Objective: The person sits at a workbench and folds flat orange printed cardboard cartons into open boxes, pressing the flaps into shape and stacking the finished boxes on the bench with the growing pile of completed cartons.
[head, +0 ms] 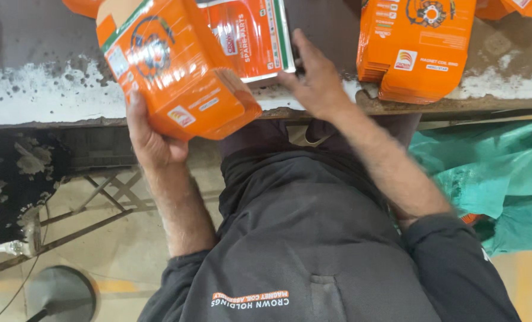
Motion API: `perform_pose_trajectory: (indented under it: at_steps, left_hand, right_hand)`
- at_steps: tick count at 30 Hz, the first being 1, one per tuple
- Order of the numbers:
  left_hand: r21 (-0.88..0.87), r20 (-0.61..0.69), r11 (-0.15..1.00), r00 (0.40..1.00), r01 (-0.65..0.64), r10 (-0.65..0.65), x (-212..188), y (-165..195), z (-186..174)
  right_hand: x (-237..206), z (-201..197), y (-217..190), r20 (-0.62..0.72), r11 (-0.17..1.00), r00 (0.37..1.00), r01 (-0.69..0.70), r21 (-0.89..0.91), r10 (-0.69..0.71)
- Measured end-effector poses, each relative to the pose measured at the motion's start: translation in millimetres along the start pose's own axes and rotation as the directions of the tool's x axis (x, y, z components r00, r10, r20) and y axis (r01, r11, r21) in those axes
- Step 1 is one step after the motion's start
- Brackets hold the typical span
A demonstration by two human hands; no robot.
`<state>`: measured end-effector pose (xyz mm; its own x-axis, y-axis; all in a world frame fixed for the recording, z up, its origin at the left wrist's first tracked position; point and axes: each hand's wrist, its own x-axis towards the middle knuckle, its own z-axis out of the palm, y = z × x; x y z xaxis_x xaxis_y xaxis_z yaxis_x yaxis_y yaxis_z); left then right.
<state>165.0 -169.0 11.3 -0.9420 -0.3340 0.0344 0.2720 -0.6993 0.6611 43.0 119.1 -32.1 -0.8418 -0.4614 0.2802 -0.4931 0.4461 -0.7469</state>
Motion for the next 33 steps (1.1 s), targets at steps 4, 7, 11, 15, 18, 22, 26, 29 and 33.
perform_pose_trajectory:
  at_steps: [4,7,11,15,18,22,26,29,33]
  left_hand:
    - [0.072,0.003,0.996,0.998,-0.059,0.059,-15,11,-4]
    - [0.147,0.071,0.982,0.991,-0.119,0.110,-19,12,0]
    - [0.214,0.121,0.967,0.986,-0.141,0.117,-19,7,9]
    - [0.230,0.074,0.972,0.995,0.051,-0.070,-13,-31,15]
    - [0.379,0.086,0.910,0.973,0.166,-0.213,-3,-80,22]
    - [0.561,0.319,0.827,0.929,-0.025,-0.189,25,-139,50]
    - [0.687,0.358,0.716,0.916,-0.126,-0.183,49,-152,81]
    - [0.919,0.310,0.298,0.940,-0.258,-0.144,49,-135,85]
    - [0.833,0.542,-0.166,0.838,-0.528,0.053,27,-132,88]
  right_hand:
    - [11,47,-15,-0.120,0.978,0.978,0.155,-0.143,-0.173]
    - [26,43,-12,0.231,0.968,0.971,-0.114,0.225,0.060]
    - [43,-21,31,0.179,0.636,0.984,0.153,-0.756,-0.024]
    - [21,-87,59,0.240,0.235,0.969,0.245,-0.941,-0.051]
    - [11,-125,42,0.286,0.362,0.958,0.270,-0.892,-0.008]
    - [-14,-132,-6,-0.178,0.930,0.978,0.040,-0.366,-0.112]
    - [-8,-89,-23,-0.049,0.899,0.965,0.223,-0.377,-0.260]
    - [4,-60,-20,-0.019,0.853,0.979,0.167,-0.495,-0.203]
    - [8,-43,-20,-0.065,0.844,0.983,0.111,-0.525,-0.170]
